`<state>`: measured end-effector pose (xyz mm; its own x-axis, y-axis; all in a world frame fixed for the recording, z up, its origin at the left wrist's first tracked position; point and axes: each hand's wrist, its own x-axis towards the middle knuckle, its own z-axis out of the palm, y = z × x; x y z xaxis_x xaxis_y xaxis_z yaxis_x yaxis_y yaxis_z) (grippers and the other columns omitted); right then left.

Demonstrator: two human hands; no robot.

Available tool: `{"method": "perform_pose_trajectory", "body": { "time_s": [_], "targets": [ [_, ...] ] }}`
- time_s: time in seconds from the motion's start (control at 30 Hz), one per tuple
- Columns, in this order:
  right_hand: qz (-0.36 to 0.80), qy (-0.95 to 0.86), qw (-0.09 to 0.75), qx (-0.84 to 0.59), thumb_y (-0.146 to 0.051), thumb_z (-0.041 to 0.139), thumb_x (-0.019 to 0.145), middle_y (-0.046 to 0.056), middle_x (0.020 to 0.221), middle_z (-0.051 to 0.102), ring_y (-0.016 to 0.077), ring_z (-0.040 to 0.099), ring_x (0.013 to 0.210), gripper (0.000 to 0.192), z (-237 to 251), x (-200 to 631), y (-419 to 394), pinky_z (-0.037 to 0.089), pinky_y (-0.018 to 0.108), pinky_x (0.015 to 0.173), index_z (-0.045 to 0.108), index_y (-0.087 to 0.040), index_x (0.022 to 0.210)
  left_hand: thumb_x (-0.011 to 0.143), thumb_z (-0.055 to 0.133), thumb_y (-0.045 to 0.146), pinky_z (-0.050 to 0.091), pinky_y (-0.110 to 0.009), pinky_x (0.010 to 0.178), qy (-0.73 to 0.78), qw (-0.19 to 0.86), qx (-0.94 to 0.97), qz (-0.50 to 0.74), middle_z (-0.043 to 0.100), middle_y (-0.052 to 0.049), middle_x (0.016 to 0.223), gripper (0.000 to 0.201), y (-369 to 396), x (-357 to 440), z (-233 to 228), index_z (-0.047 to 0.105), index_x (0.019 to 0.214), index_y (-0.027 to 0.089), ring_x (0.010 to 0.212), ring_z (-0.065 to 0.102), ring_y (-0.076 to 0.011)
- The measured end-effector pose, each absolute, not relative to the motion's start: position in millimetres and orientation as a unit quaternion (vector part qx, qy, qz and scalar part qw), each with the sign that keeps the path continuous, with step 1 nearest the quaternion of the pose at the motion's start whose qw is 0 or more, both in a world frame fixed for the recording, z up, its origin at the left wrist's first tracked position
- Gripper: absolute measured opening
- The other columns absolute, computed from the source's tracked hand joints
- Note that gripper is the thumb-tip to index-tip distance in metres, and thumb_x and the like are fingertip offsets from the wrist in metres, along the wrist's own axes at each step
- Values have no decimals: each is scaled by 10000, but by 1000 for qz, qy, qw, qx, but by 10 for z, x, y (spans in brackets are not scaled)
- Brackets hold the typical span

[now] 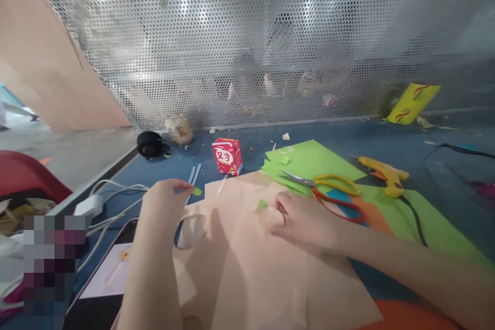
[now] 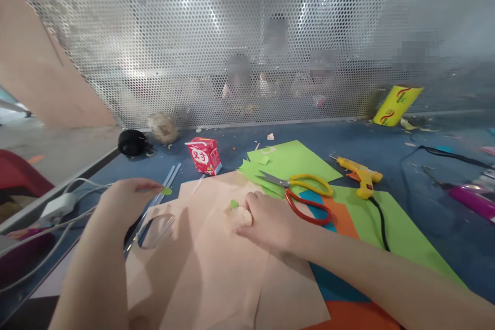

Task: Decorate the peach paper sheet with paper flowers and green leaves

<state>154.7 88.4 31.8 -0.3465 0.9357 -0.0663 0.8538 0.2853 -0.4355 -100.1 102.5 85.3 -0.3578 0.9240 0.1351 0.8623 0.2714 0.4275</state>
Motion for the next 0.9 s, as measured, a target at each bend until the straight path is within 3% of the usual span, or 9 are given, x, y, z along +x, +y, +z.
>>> {"method": "perform_pose_trajectory", "body": {
  "time_s": [0.13,0.23,0.33,0.43,0.57,0.67,0.77,0.9],
  "targets": [
    [275,-773,119,-559,-303,638,631,-33,679,502,135,448,588,268,306,1606,926,245,238,475,402,-222,729,731,534,249,439,-368,760,775,21,577,258,692,-88,813,172,1059,-907,821,698,740,201,872,601,-289],
    [357,-748,164,-535,-201,589,665,-43,668,474,127,449,603,214,260,1629,936,292,231,509,417,-220,791,777,507,263,422,-313,864,728,12,611,311,680,-58,986,199,1098,-764,772,684,849,207,997,573,-233],
    [426,-727,200,-500,-147,535,711,-44,668,437,118,437,614,159,225,1626,936,317,229,544,429,-207,813,810,503,289,472,-276,777,701,53,629,332,698,-18,911,199,1124,-624,719,672,882,210,884,623,-192],
    [416,-742,201,-486,-165,525,732,-52,638,383,108,389,587,156,210,1633,945,282,228,522,378,-203,693,846,499,301,479,-309,790,693,84,641,319,694,-13,899,184,1121,-569,695,649,895,206,857,627,-171],
    [374,-769,181,-485,-206,525,743,-60,601,349,107,349,559,246,197,1667,969,242,233,491,303,-209,636,831,484,306,441,-402,846,734,64,615,281,688,-57,945,203,1104,-675,699,662,871,216,928,611,-232],
    [352,-782,172,-485,-228,529,747,-57,601,361,114,361,563,250,183,1683,980,248,238,493,306,-209,636,796,450,285,439,-384,812,769,40,583,259,702,-83,948,252,1103,-807,701,683,873,226,947,613,-280],
    [346,-785,168,-485,-225,521,751,-56,604,368,114,365,564,235,171,1688,981,254,238,494,313,-210,640,724,504,240,455,-353,709,794,49,566,215,718,-106,819,201,1103,-901,702,701,750,206,825,639,-283],
    [351,-786,173,-478,-208,515,751,-57,609,359,110,353,562,238,167,1692,983,251,236,488,306,-210,638,640,568,189,438,-293,587,808,88,559,163,691,-56,600,149,1095,-954,717,670,540,231,642,638,-243]
  ]
}}
